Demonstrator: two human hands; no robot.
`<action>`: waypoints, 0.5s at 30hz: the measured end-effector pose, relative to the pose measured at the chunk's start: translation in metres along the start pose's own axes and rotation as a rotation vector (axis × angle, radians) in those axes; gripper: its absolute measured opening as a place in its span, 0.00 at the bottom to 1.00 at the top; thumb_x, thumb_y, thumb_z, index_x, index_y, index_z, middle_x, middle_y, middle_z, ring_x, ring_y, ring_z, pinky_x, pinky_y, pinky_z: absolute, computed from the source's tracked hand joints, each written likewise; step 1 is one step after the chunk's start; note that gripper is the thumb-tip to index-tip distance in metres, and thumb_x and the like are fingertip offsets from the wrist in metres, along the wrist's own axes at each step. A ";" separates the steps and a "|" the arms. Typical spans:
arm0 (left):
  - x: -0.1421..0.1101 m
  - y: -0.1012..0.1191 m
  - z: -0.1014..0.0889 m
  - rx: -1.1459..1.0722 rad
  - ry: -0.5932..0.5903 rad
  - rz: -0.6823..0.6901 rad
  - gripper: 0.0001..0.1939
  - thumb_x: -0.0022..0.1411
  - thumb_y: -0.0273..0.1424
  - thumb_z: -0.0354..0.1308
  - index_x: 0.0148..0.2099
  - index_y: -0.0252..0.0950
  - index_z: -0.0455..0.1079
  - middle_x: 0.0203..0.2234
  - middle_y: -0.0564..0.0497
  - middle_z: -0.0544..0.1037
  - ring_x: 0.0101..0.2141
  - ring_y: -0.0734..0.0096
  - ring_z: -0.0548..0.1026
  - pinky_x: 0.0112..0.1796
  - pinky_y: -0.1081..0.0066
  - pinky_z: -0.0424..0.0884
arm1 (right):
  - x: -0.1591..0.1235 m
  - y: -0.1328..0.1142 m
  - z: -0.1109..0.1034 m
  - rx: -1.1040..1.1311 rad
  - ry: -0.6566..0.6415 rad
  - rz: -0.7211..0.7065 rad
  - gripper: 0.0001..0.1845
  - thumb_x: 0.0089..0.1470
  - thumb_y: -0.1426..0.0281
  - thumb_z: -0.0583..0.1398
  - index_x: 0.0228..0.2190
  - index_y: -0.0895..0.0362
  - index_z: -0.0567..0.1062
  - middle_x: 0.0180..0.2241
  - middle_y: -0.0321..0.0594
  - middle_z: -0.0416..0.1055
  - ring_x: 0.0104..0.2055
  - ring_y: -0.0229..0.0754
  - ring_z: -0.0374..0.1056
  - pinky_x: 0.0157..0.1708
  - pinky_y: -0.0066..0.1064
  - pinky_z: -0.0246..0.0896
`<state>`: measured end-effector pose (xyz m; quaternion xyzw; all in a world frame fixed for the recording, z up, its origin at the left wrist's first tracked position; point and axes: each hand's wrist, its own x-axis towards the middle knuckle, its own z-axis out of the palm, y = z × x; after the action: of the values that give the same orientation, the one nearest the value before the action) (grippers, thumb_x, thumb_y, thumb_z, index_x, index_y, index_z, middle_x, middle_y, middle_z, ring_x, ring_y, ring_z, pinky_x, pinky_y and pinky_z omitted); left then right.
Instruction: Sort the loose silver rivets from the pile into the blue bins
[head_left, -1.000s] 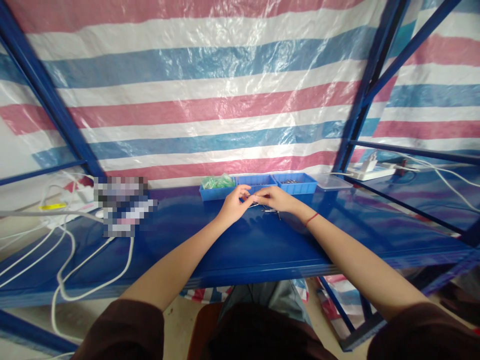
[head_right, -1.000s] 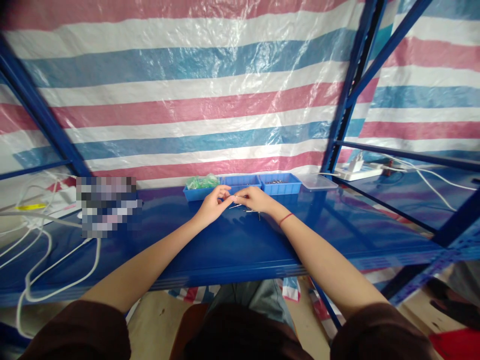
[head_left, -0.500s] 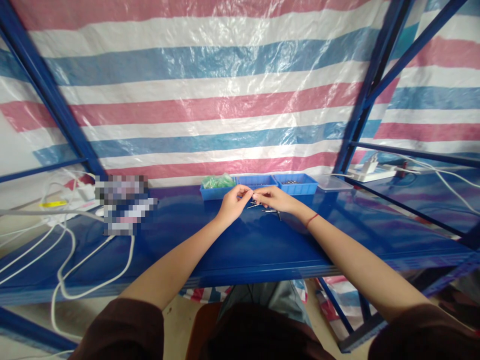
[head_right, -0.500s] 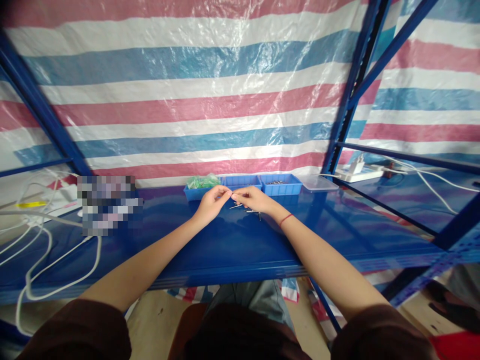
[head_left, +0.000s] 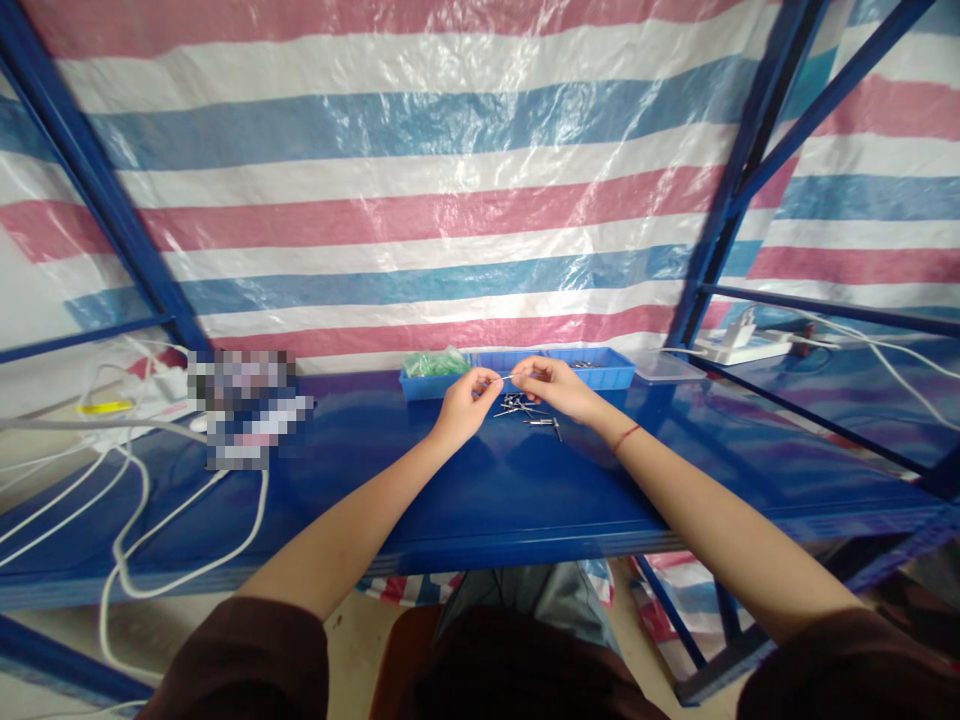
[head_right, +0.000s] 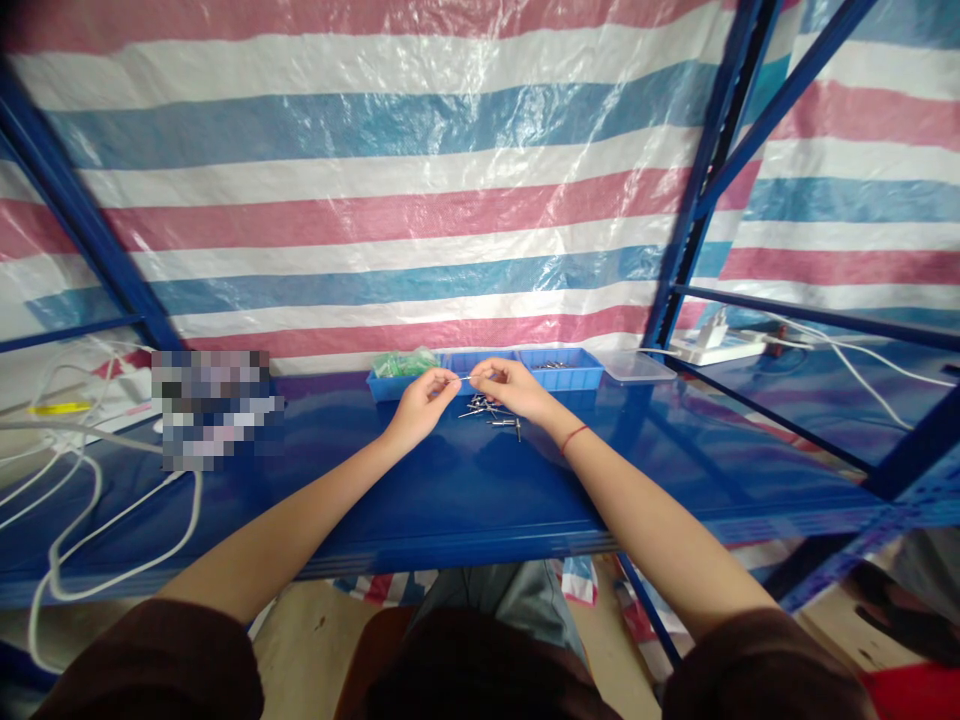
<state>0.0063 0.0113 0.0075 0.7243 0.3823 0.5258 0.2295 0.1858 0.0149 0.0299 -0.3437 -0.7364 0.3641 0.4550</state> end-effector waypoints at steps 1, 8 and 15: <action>0.000 -0.002 0.000 -0.001 -0.006 0.000 0.09 0.58 0.35 0.54 0.37 0.35 0.68 0.30 0.51 0.75 0.31 0.74 0.72 0.32 0.75 0.66 | 0.000 -0.001 0.000 0.014 0.010 -0.001 0.17 0.45 0.57 0.62 0.31 0.58 0.70 0.24 0.32 0.65 0.21 0.31 0.58 0.21 0.26 0.54; 0.000 -0.007 0.003 0.013 -0.069 -0.002 0.08 0.58 0.35 0.54 0.36 0.35 0.67 0.32 0.52 0.75 0.31 0.75 0.72 0.34 0.74 0.67 | 0.001 0.000 0.001 0.068 -0.008 -0.023 0.16 0.45 0.59 0.63 0.33 0.57 0.69 0.28 0.34 0.67 0.22 0.31 0.59 0.22 0.26 0.55; -0.001 -0.003 0.002 0.069 -0.146 -0.028 0.09 0.61 0.35 0.51 0.36 0.35 0.68 0.31 0.52 0.76 0.32 0.73 0.73 0.37 0.72 0.69 | -0.001 -0.007 0.003 -0.030 0.000 -0.047 0.16 0.43 0.59 0.63 0.30 0.58 0.70 0.24 0.33 0.65 0.22 0.31 0.58 0.22 0.26 0.54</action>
<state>0.0070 0.0123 0.0035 0.7628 0.3924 0.4549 0.2392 0.1825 0.0099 0.0343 -0.3328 -0.7497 0.3424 0.4582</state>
